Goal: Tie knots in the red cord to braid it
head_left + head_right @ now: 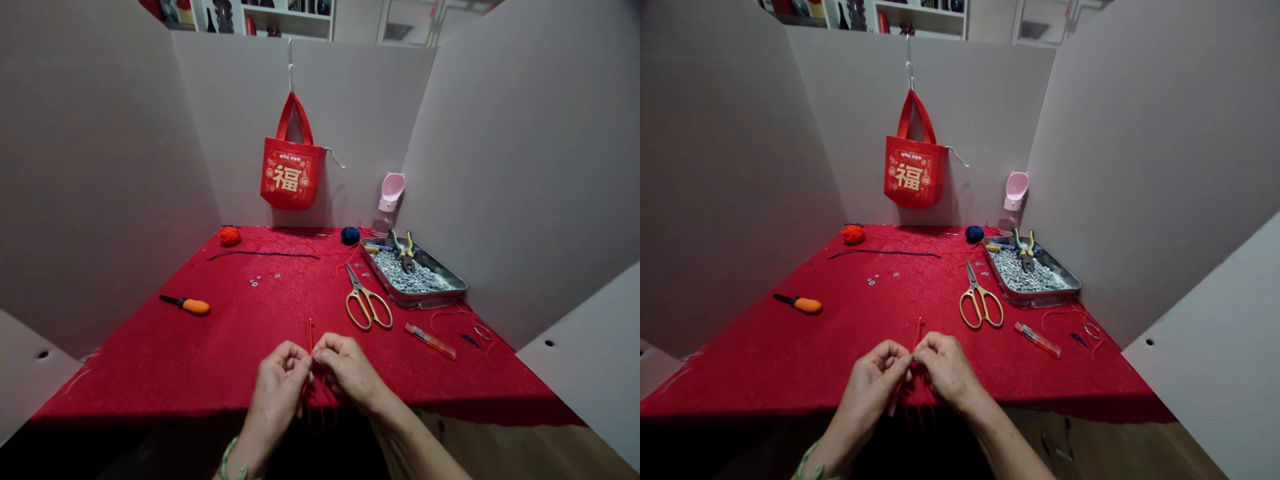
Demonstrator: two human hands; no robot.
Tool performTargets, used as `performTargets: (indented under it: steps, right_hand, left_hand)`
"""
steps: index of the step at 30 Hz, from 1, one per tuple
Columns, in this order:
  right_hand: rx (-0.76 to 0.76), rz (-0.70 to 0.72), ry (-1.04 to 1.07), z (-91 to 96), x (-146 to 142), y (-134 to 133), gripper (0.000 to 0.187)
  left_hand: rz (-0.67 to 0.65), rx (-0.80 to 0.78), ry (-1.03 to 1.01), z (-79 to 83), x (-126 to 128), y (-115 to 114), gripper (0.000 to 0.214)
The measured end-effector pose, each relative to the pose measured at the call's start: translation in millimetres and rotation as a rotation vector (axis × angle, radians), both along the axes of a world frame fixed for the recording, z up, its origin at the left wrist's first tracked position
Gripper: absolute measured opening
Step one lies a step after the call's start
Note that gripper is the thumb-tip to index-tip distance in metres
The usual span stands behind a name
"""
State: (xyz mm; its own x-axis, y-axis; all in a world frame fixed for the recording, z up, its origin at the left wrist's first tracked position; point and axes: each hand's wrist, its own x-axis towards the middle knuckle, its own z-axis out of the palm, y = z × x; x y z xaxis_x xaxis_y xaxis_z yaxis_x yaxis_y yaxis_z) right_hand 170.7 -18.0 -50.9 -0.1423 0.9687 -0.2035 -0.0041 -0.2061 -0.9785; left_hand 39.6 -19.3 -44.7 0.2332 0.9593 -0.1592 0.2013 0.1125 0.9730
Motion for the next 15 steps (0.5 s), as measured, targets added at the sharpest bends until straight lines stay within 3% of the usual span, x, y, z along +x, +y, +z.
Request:
performTargets:
  steps: [10,15]
  right_hand:
    - [0.003,0.016,0.056,-3.5,-0.6,1.9,0.009]
    - [-0.063,-0.010,0.137,-0.7,-1.7,1.1,0.008]
  left_hand:
    - [-0.044,-0.090,-0.099,1.1,-5.4,5.0,0.026]
    - [-0.062,-0.131,-0.051,5.9,-8.1,5.6,0.024]
